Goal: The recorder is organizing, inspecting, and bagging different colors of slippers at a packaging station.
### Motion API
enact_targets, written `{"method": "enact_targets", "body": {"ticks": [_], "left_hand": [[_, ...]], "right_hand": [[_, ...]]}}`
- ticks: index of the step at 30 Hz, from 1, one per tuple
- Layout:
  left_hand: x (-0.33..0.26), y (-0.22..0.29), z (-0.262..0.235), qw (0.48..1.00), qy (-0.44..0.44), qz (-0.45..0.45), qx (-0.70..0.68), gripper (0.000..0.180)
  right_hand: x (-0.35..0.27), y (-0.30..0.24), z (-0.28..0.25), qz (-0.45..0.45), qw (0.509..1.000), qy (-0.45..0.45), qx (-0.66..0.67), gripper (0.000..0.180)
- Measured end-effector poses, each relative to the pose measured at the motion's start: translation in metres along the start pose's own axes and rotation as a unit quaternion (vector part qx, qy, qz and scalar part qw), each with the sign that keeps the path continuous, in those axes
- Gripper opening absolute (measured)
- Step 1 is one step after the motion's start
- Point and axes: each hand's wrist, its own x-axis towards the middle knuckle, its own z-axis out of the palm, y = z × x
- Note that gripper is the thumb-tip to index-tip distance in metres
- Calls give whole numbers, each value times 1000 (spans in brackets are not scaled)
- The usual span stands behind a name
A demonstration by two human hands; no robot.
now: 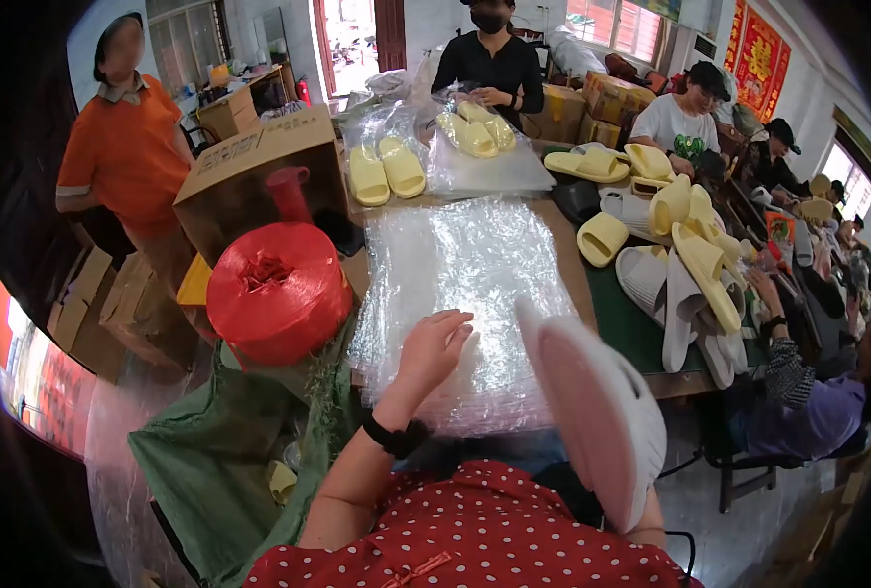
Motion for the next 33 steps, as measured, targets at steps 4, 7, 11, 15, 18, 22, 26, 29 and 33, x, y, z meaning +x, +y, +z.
{"method": "enact_targets", "body": {"ticks": [4, 7, 11, 15, 18, 22, 26, 29, 33], "left_hand": [[0, -4, -2, 996, -28, -13, -83, 30], [0, -8, -1, 992, -46, -22, -115, 32], [-1, -13, -4, 985, -82, -58, -139, 31], [1, -29, 1, 979, -70, -71, -175, 32], [7, -16, -3, 974, -67, -82, -201, 33], [3, 19, -20, 995, -45, -10, -90, 33], [-6, 17, -13, 990, -29, 118, 67, 34], [-7, 26, -23, 980, -31, 174, 93, 35], [-16, 30, -16, 961, -72, 239, 123, 38]], "right_hand": [[15, -4, 13, 63, 970, -187, -139, 40], [8, 10, 24, -26, 994, -107, 9, 35], [15, 2, 18, -6, 995, -89, -53, 33], [19, 1, 16, -61, 969, -16, -240, 26], [22, 3, 18, -79, 906, -1, -416, 23], [24, 19, 21, -91, 866, 8, -491, 25], [19, 9, 37, -73, 886, -41, -455, 26], [30, 11, 41, -66, 880, -18, -470, 27], [47, 12, 54, -47, 868, -3, -493, 28]]}}
